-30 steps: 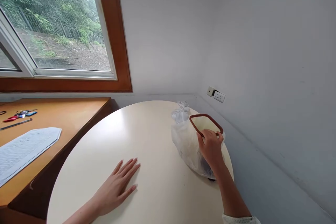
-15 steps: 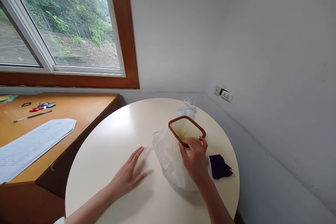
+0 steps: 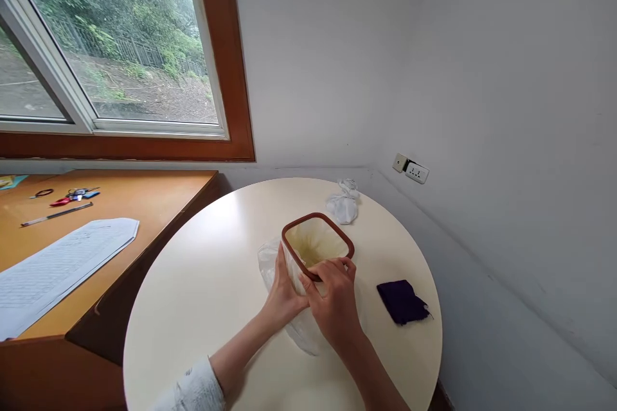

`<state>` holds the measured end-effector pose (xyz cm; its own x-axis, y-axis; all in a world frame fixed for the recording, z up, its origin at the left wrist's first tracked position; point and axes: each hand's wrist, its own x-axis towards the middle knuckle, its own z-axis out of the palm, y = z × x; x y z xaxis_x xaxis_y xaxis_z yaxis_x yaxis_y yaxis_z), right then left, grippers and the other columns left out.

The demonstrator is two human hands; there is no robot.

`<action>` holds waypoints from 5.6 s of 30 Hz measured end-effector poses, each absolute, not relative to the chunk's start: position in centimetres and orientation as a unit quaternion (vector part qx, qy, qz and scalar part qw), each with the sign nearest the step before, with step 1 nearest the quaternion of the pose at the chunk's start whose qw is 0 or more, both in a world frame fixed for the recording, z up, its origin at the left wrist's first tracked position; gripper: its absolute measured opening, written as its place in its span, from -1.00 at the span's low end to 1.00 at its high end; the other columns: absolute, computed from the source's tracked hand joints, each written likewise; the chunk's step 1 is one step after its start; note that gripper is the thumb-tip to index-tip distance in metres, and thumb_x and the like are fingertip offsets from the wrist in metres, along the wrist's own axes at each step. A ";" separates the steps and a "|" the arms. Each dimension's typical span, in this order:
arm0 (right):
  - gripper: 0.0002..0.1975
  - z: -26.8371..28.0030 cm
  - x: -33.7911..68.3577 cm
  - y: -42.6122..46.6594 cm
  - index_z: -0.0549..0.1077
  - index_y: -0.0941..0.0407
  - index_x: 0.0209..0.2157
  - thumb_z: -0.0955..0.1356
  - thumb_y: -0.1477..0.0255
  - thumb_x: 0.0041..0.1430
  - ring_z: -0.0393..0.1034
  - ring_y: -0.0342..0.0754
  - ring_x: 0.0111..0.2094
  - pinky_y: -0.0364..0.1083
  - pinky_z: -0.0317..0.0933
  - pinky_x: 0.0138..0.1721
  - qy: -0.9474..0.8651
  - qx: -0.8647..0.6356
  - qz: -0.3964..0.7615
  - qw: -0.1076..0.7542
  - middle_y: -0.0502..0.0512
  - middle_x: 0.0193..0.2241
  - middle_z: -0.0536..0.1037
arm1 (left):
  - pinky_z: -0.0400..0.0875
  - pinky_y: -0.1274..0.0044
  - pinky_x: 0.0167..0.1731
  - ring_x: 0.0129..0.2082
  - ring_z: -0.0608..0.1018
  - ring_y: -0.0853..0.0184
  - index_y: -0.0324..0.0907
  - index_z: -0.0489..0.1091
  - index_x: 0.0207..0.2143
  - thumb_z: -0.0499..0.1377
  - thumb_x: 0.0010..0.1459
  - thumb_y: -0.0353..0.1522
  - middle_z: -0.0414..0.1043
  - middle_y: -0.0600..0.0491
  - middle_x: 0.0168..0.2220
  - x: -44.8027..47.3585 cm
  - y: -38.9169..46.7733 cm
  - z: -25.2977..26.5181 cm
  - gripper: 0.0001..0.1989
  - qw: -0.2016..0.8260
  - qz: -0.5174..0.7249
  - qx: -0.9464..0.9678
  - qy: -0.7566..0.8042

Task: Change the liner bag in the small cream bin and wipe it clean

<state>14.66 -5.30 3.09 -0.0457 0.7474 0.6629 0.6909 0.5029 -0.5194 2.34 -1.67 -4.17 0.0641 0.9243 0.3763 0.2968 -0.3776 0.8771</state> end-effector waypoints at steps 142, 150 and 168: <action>-0.63 -5.2 13.3 -5.9 0.38 0.06 -0.28 0.17 0.77 0.03 0.31 -0.04 -0.20 0.04 0.08 -0.14 -0.824 -0.364 0.017 0.433 0.05 -0.28 0.44 | 0.39 0.44 -0.21 -0.42 0.46 0.37 -0.28 0.45 -0.37 0.23 -0.05 -0.16 0.45 0.00 -0.41 -13.9 -2.6 0.5 -0.66 0.559 0.456 0.426 0.546; -0.65 -5.7 13.3 -5.8 0.35 0.08 -0.31 0.17 0.78 0.02 0.30 -0.02 -0.20 0.06 0.10 -0.15 -0.834 -0.356 0.031 0.420 0.06 -0.29 0.42 | 0.42 0.48 -0.23 -0.46 0.48 0.41 -0.28 0.44 -0.36 0.28 -0.09 -0.19 0.47 0.00 -0.41 -17.9 -2.8 -1.0 -0.67 0.572 0.452 0.363 0.581; -0.68 -5.5 13.3 -5.8 0.35 0.08 -0.36 0.17 0.76 0.02 0.31 -0.03 -0.22 0.02 0.14 -0.19 -0.827 -0.362 0.053 0.427 0.04 -0.31 0.43 | 0.38 0.59 -0.54 -0.61 0.47 0.42 -0.27 0.36 -0.43 0.24 -0.13 -0.07 0.45 0.02 -0.57 -20.2 -2.8 -2.2 -0.58 0.574 0.334 0.384 0.642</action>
<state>13.29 -5.81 -5.46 -0.3722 0.6441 0.6683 0.5540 0.7319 -0.3968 -20.22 -2.81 -2.15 -0.0471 0.8755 -0.4809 0.1097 0.4831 0.8687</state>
